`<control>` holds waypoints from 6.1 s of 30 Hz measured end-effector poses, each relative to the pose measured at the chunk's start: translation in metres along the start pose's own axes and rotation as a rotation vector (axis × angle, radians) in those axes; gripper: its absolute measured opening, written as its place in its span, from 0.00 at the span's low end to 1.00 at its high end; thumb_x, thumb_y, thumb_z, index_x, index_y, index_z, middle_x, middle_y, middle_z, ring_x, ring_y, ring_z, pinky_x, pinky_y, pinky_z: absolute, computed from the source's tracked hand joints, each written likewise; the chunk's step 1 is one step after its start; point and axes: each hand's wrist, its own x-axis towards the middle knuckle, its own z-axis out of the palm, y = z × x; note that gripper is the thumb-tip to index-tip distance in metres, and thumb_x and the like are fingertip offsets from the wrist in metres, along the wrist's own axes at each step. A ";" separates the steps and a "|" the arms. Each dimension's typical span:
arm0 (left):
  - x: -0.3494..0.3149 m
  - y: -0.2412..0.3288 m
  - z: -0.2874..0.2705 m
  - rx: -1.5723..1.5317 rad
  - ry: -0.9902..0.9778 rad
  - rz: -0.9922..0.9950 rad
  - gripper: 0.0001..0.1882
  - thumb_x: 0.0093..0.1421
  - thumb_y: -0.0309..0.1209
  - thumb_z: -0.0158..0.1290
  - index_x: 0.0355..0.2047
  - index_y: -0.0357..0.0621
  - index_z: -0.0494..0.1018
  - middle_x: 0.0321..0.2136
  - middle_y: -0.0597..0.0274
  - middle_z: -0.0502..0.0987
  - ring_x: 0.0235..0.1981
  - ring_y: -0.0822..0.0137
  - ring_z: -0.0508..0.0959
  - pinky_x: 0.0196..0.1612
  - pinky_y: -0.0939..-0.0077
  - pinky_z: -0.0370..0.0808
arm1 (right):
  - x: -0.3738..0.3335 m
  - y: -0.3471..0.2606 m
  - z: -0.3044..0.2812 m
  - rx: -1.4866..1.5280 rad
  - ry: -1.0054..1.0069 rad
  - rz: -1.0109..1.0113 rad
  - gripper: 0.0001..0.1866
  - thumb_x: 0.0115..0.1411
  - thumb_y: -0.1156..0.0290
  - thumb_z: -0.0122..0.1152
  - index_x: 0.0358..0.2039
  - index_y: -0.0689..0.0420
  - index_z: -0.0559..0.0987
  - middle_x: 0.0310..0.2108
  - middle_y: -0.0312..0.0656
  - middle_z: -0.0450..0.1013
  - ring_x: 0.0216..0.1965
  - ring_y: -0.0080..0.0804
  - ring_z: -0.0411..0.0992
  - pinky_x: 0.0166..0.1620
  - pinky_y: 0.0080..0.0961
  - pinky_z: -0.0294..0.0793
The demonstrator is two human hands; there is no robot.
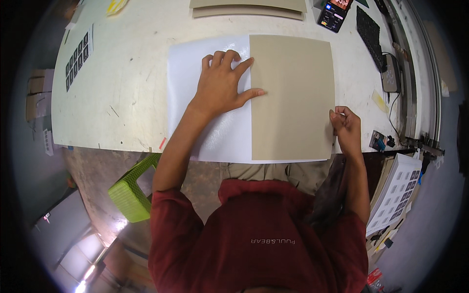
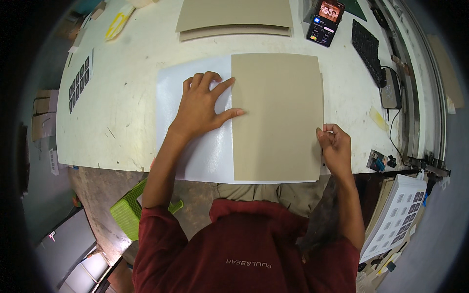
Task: The person repeatedly places a stack of beige cards onto a white sheet, presses down, and then moves the sheet to a laminating machine. The person repeats this cycle multiple times, handling the cards and sheet by hand.
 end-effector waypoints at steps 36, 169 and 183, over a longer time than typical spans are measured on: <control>-0.002 0.005 -0.003 0.019 -0.102 -0.035 0.54 0.39 0.72 0.64 0.60 0.50 0.73 0.52 0.49 0.70 0.56 0.50 0.67 0.62 0.48 0.59 | 0.003 -0.002 0.000 -0.008 -0.031 0.037 0.09 0.67 0.71 0.60 0.41 0.65 0.77 0.26 0.35 0.78 0.23 0.13 0.69 0.26 0.16 0.67; 0.347 0.432 0.104 -0.872 -0.176 0.588 0.27 0.59 0.38 0.64 0.54 0.35 0.73 0.49 0.50 0.77 0.51 0.56 0.75 0.53 0.64 0.72 | -0.076 0.094 -0.750 0.342 1.502 -0.855 0.18 0.67 0.77 0.56 0.57 0.60 0.68 0.48 0.50 0.74 0.47 0.45 0.78 0.42 0.46 0.82; 0.444 0.454 0.150 -1.619 -0.465 -0.149 0.22 0.64 0.37 0.60 0.51 0.32 0.72 0.47 0.52 0.79 0.46 0.65 0.78 0.55 0.71 0.71 | 0.022 -0.008 -0.613 -0.155 1.152 -0.064 0.32 0.57 0.46 0.71 0.44 0.65 0.78 0.38 0.43 0.76 0.32 0.26 0.75 0.35 0.22 0.77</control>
